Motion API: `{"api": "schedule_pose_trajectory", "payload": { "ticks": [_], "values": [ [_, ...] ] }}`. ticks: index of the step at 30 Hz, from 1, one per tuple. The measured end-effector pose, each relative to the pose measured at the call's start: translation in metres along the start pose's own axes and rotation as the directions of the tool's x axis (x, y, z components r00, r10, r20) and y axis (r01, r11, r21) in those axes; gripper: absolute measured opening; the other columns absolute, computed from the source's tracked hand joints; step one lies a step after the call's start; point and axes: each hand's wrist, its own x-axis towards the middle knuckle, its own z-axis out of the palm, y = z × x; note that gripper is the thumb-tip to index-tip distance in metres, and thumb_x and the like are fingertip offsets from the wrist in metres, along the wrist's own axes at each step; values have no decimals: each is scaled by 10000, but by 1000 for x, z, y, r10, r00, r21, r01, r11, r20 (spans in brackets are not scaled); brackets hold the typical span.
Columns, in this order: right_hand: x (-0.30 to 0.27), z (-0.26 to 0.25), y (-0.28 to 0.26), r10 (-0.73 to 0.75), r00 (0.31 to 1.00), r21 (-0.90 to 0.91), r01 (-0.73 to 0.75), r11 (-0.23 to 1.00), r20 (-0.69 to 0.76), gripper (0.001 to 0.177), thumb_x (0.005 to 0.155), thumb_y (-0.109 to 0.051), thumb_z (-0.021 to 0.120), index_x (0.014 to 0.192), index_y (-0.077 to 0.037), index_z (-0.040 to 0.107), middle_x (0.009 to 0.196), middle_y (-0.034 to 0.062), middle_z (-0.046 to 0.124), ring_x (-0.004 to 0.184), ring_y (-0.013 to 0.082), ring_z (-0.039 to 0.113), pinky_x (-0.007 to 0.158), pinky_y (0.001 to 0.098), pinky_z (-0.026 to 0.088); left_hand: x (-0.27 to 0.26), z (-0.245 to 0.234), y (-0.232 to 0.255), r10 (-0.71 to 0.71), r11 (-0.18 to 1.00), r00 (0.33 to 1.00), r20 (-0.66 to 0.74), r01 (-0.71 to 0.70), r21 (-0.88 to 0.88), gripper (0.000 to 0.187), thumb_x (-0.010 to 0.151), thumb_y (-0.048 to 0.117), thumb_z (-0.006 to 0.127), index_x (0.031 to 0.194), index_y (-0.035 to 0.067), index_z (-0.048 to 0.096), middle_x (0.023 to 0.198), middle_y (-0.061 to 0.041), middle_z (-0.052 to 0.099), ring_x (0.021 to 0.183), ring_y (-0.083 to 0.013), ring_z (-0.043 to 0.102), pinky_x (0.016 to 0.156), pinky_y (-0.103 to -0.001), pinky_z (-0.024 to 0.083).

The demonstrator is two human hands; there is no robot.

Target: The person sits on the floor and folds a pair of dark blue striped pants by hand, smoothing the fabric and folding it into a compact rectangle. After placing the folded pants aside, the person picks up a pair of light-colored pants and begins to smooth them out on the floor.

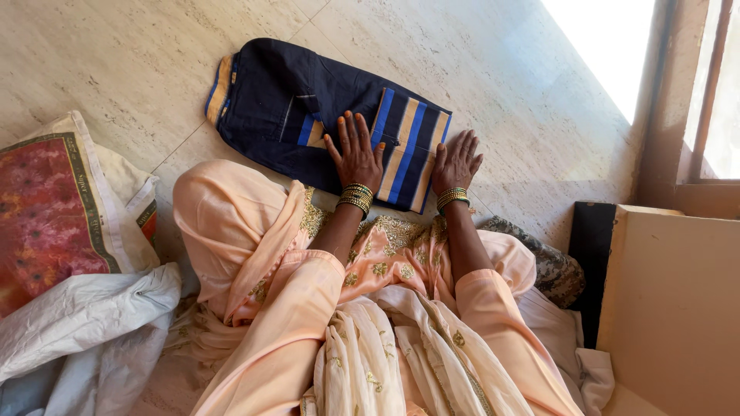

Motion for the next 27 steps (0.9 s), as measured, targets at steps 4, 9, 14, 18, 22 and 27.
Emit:
{"api": "schedule_pose_trajectory", "payload": {
  "ticks": [4,9,14,18,22,27],
  "values": [
    [-16,10,-22,-137,971,83,155,984,-197,740,1111,-492,205,1666,-10,118,1756,164,74,1628,300,19,1311,484,-19,-21,5,11,170,982,985,-13,-170,-77,758,1092,553,246,1649,58,102,1731,-126,93,1602,-281,74,1279,-554,13],
    [-30,16,-46,-193,981,-16,193,981,-30,759,1078,-503,295,1637,-10,154,1728,164,114,1605,326,31,1283,490,-7,-19,20,10,173,985,984,46,-171,-35,759,1080,548,252,1646,61,112,1727,-124,83,1592,-278,84,1267,-543,18],
    [-31,9,-51,-177,983,-35,176,984,-39,774,1069,-514,308,1632,-7,150,1720,179,110,1593,338,21,1269,504,-17,-15,15,10,134,990,987,92,-129,-52,756,1074,565,247,1649,96,107,1723,-140,72,1593,-293,67,1267,-535,9],
    [-34,14,-42,-133,990,-15,133,991,-42,782,1074,-538,295,1642,-23,141,1725,169,102,1600,338,20,1278,511,-9,-17,12,2,47,998,995,84,-44,-39,739,1055,575,243,1652,160,109,1717,-133,68,1589,-283,50,1241,-598,-15],
    [-33,12,-22,-46,994,1,46,999,-96,734,1087,-502,335,1652,-75,146,1725,182,87,1594,342,26,1263,521,11,-11,-3,-20,-89,996,996,-10,89,11,752,1076,584,252,1652,124,104,1729,-119,69,1594,-305,30,1236,-636,-23],
    [-29,-1,-15,-295,933,-10,300,954,-205,567,1086,-390,460,1595,-152,382,1700,167,213,1579,344,154,1257,512,172,-34,-8,7,124,992,992,25,-125,13,812,1082,613,288,1668,81,106,1740,-165,60,1602,-333,6,1228,-651,-17]
  ]
}}
